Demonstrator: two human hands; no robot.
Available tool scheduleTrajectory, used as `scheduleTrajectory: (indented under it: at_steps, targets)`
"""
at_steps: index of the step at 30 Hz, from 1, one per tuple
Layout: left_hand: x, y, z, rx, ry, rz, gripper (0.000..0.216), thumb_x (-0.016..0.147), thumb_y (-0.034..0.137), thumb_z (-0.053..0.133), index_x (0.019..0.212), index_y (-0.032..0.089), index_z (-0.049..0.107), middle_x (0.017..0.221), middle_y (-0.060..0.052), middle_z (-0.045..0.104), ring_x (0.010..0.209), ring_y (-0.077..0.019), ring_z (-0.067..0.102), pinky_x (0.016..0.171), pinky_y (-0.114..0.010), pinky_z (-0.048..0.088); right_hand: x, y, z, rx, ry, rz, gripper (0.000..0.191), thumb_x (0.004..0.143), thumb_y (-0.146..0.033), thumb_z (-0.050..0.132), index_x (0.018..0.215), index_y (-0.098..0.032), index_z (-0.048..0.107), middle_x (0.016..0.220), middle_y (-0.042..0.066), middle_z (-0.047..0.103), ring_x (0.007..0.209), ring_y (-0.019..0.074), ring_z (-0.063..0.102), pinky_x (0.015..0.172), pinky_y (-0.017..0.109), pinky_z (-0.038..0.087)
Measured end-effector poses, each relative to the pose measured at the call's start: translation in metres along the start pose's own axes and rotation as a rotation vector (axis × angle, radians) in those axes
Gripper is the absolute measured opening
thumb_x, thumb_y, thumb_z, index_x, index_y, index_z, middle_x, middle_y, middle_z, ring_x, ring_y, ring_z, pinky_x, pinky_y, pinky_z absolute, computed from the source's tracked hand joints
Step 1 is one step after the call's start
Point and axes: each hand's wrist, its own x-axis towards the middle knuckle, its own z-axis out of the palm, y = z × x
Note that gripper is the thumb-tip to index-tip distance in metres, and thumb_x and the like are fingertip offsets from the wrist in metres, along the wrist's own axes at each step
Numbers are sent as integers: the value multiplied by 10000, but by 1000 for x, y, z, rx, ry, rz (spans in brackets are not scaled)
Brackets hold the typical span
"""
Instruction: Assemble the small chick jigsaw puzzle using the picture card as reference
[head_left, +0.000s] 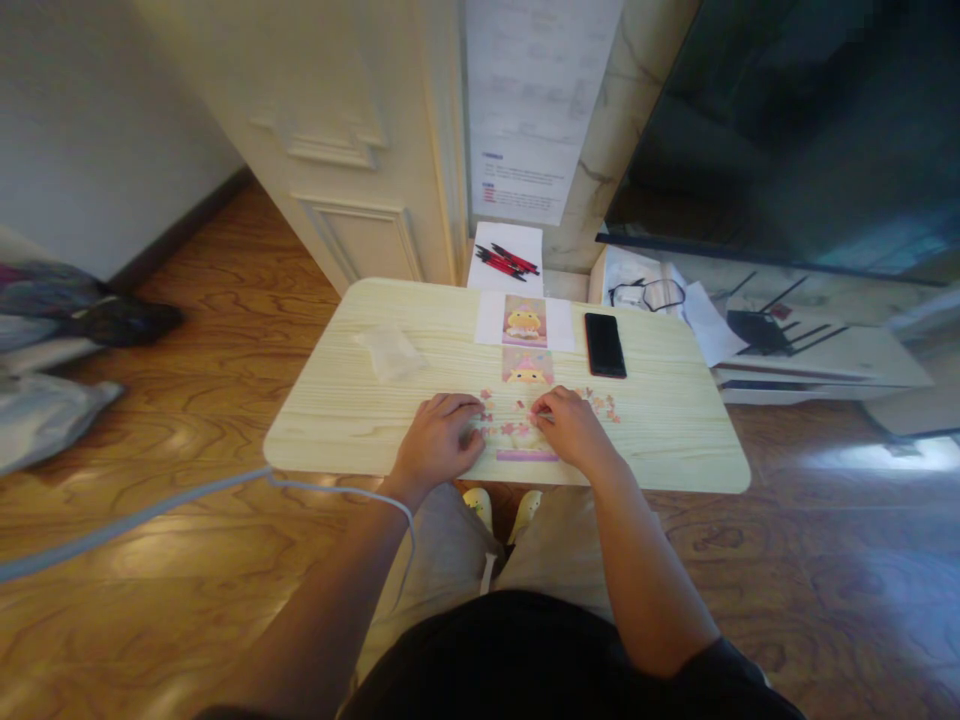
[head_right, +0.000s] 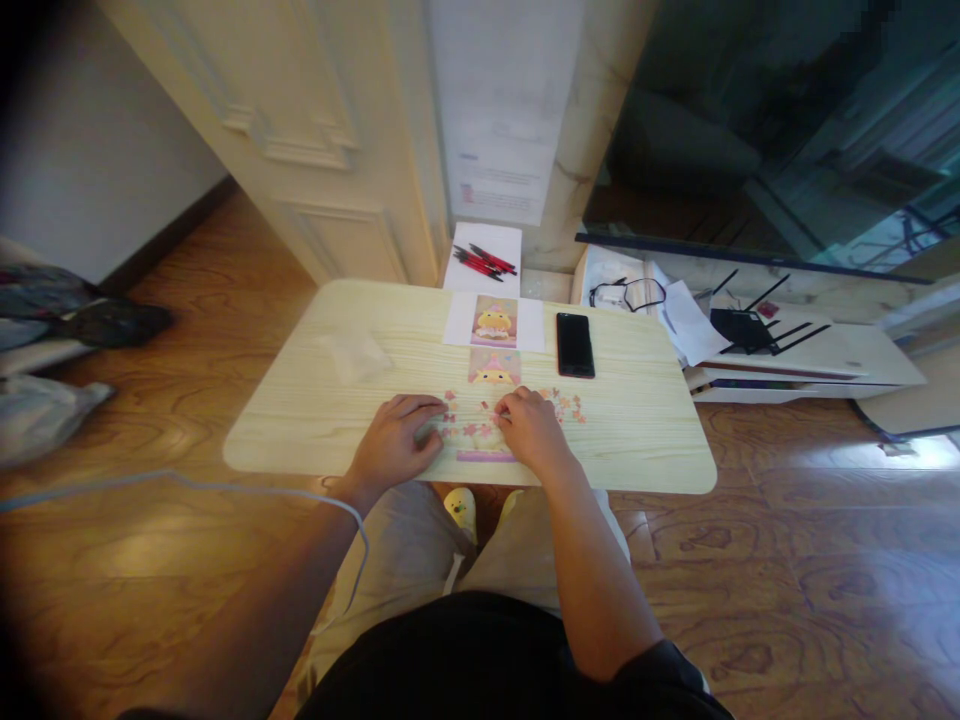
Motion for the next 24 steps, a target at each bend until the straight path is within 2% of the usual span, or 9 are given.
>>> scheduleTrajectory:
  at_steps: [24]
  targets:
    - [0, -1, 2, 5, 0, -8, 380, 874, 270, 618, 1240, 258, 720, 1289, -64, 701, 1188, -289, 613, 1057, -475, 476, -10, 6, -5, -1, -4, 26, 94, 998, -242, 667, 1031, -199, 743, 1086, 78, 695, 1089, 224, 629, 1008, 345, 456]
